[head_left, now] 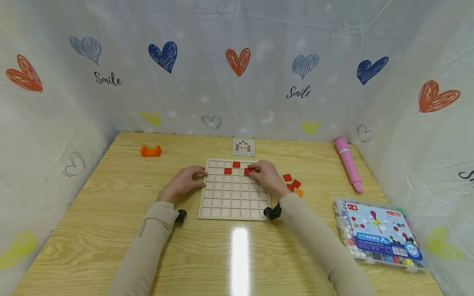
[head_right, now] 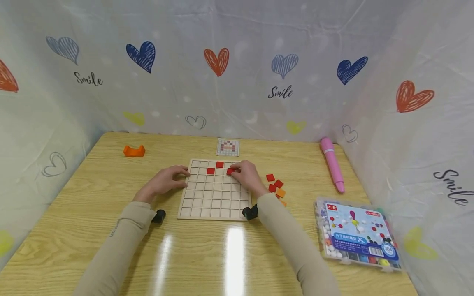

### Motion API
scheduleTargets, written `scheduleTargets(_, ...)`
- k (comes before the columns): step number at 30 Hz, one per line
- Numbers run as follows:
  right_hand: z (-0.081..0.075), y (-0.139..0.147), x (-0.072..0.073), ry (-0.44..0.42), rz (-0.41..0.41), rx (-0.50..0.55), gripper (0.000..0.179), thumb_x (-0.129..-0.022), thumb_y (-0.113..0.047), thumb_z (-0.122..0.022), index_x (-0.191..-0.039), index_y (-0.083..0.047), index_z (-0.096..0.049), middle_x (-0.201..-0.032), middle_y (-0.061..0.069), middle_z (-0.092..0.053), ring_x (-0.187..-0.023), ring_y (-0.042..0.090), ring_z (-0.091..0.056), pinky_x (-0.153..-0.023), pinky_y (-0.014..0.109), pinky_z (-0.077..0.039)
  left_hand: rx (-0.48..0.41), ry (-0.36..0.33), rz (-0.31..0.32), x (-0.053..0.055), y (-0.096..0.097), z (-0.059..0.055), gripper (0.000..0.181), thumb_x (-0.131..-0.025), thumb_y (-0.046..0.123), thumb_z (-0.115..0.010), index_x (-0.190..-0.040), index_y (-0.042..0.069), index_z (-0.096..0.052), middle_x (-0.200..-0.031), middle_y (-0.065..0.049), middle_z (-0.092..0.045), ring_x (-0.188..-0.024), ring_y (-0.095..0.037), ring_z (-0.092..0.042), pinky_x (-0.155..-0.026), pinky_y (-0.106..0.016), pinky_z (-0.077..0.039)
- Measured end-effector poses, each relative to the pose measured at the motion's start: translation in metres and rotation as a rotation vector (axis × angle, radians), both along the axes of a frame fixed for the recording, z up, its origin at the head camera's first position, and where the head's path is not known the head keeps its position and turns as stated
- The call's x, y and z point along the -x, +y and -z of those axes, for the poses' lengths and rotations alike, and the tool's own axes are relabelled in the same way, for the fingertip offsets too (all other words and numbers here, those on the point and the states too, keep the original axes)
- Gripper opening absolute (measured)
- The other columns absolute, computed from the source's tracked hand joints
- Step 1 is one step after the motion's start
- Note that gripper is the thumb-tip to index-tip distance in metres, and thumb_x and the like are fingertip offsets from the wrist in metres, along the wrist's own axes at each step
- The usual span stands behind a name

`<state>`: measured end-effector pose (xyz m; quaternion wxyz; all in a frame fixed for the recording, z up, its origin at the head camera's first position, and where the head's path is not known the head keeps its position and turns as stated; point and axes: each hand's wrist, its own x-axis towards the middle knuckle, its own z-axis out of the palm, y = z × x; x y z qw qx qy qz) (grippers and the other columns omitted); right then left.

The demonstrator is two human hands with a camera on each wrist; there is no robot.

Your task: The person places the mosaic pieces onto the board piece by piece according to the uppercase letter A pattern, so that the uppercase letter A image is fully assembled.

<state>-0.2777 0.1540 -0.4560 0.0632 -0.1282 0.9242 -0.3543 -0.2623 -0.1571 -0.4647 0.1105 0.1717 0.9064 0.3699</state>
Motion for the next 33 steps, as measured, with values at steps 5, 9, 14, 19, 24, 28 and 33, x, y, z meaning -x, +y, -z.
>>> scheduleTargets(5, 0.003, -0.007, 0.006, 0.047, -0.045, -0.047, 0.031, -0.093, -0.011, -0.066, -0.124, -0.003, -0.067, -0.122, 0.015, -0.063, -0.111, 0.029, -0.058, -0.095, 0.043, -0.05, -0.003, -0.007, -0.002, 0.001, 0.0, 0.001, 0.034, -0.089, 0.013, -0.072, -0.122, 0.005, -0.065, -0.147, -0.017, -0.045, -0.141, -0.037, -0.032, -0.117, -0.051, -0.022)
scheduleTargets(9, 0.005, -0.01, 0.009, 0.067, -0.068, -0.063, 0.03, -0.093, -0.009, -0.066, -0.122, -0.002, -0.068, -0.12, 0.015, -0.065, -0.106, 0.027, -0.059, -0.092, 0.042, -0.05, -0.003, -0.003, -0.001, 0.001, 0.0, 0.002, 0.034, -0.089, 0.012, -0.072, -0.122, 0.004, -0.065, -0.147, -0.017, -0.045, -0.141, -0.037, -0.031, -0.117, -0.051, -0.022)
scheduleTargets(14, 0.007, -0.012, 0.01, 0.098, -0.09, -0.091, 0.029, -0.092, -0.008, -0.066, -0.12, -0.001, -0.069, -0.114, 0.016, -0.065, -0.103, 0.027, -0.058, -0.09, 0.041, -0.05, 0.008, 0.016, 0.008, 0.001, 0.0, 0.002, 0.035, -0.089, 0.013, -0.073, -0.122, 0.003, -0.065, -0.146, -0.018, -0.046, -0.141, -0.038, -0.032, -0.117, -0.052, -0.023)
scheduleTargets(19, 0.007, -0.014, 0.011, 0.095, -0.09, -0.11, 0.03, -0.093, -0.009, -0.065, -0.121, -0.002, -0.069, -0.112, 0.014, -0.064, -0.102, 0.027, -0.056, -0.09, 0.041, -0.049, 0.008, 0.015, 0.005, 0.0, 0.0, 0.002, 0.035, -0.089, 0.013, -0.072, -0.122, 0.003, -0.065, -0.147, -0.018, -0.046, -0.141, -0.038, -0.032, -0.117, -0.051, -0.023)
scheduleTargets(24, 0.006, -0.015, 0.011, 0.088, -0.078, -0.124, 0.029, -0.093, -0.01, -0.066, -0.121, -0.002, -0.069, -0.111, 0.014, -0.063, -0.099, 0.026, -0.055, -0.088, 0.04, -0.049, 0.007, 0.018, 0.007, 0.0, -0.001, 0.001, 0.035, -0.089, 0.012, -0.072, -0.122, 0.003, -0.065, -0.146, -0.019, -0.046, -0.141, -0.038, -0.032, -0.117, -0.052, -0.023)
scheduleTargets(28, 0.006, -0.016, 0.011, 0.09, -0.075, -0.122, 0.027, -0.093, -0.009, -0.066, -0.119, -0.002, -0.07, -0.108, 0.013, -0.064, -0.096, 0.025, -0.055, -0.087, 0.04, -0.049, 0.012, 0.02, 0.009, 0.0, 0.0, 0.0, 0.035, -0.089, 0.013, -0.072, -0.122, 0.003, -0.065, -0.147, -0.018, -0.046, -0.141, -0.038, -0.032, -0.117, -0.051, -0.023)
scheduleTargets(33, 0.007, -0.017, 0.011, 0.102, -0.075, -0.124, 0.026, -0.092, -0.009, -0.066, -0.117, -0.004, -0.071, -0.105, 0.013, -0.064, -0.093, 0.024, -0.055, -0.085, 0.039, -0.049, -0.007, 0.007, 0.009, -0.001, 0.0, -0.001, 0.035, -0.09, 0.012, -0.072, -0.122, 0.003, -0.065, -0.147, -0.018, -0.045, -0.141, -0.037, -0.031, -0.117, -0.051, -0.022)
